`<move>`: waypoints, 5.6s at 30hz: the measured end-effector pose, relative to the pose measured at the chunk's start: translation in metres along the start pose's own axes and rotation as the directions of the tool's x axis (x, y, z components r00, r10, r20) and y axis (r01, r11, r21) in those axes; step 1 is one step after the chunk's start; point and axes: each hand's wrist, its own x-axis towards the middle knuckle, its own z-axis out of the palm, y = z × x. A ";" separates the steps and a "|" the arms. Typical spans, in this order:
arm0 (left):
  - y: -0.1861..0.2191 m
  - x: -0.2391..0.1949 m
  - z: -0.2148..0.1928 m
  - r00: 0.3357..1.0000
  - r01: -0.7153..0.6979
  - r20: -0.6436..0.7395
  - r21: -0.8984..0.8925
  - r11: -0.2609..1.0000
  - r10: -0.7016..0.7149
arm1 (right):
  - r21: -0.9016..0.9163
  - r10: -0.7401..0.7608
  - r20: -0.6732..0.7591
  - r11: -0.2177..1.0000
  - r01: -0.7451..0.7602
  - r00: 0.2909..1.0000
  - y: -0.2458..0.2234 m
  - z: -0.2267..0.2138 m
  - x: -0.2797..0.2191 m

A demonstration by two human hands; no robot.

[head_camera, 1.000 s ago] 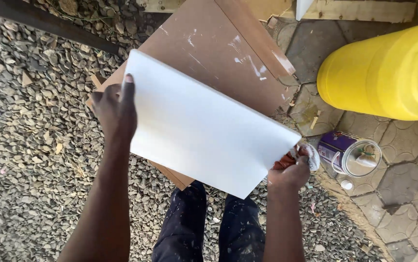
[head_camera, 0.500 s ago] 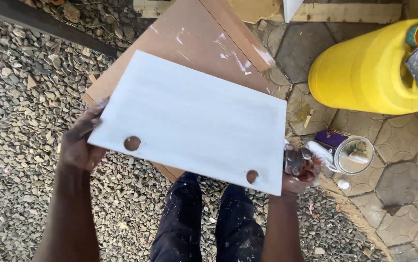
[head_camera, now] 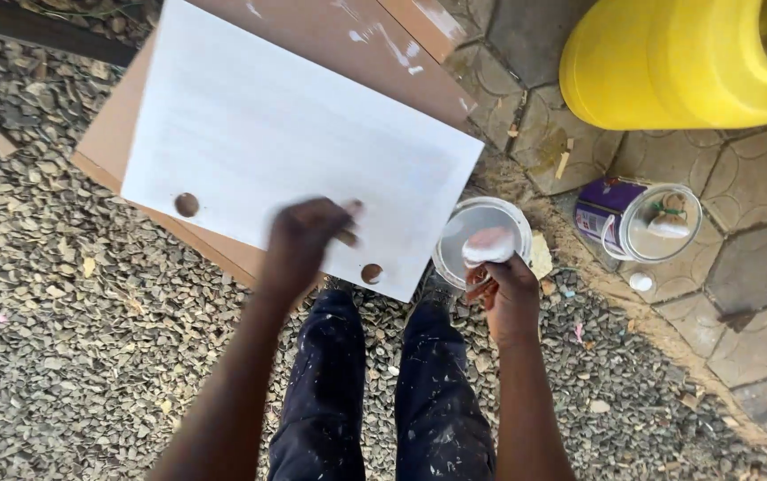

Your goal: The person paints a white rectangular board with two holes using a paintbrush dipped in a bucket of white paint. They apply paint to the surface and edges, then use a sanding block to smooth the painted board. The person repeats the painting and sanding process on the board.

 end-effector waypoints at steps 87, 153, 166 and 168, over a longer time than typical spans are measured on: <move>-0.160 -0.091 0.161 0.832 0.384 -0.127 -0.572 0.725 -0.540 | -0.101 0.292 0.238 0.956 -0.275 0.926 0.003 -0.027 0.036; -0.010 0.055 0.015 0.839 0.473 -0.040 0.548 0.690 -0.543 | 0.402 0.277 -0.011 0.881 -0.249 0.961 -0.006 0.048 0.050; -0.013 0.056 0.010 0.846 0.448 -0.013 0.559 0.698 -0.533 | 0.389 0.243 0.195 0.870 -0.303 0.950 0.098 0.033 0.051; -0.014 0.056 0.009 0.850 0.435 0.000 0.565 0.701 -0.527 | 0.334 0.257 0.200 0.889 -0.313 0.945 0.096 0.038 0.060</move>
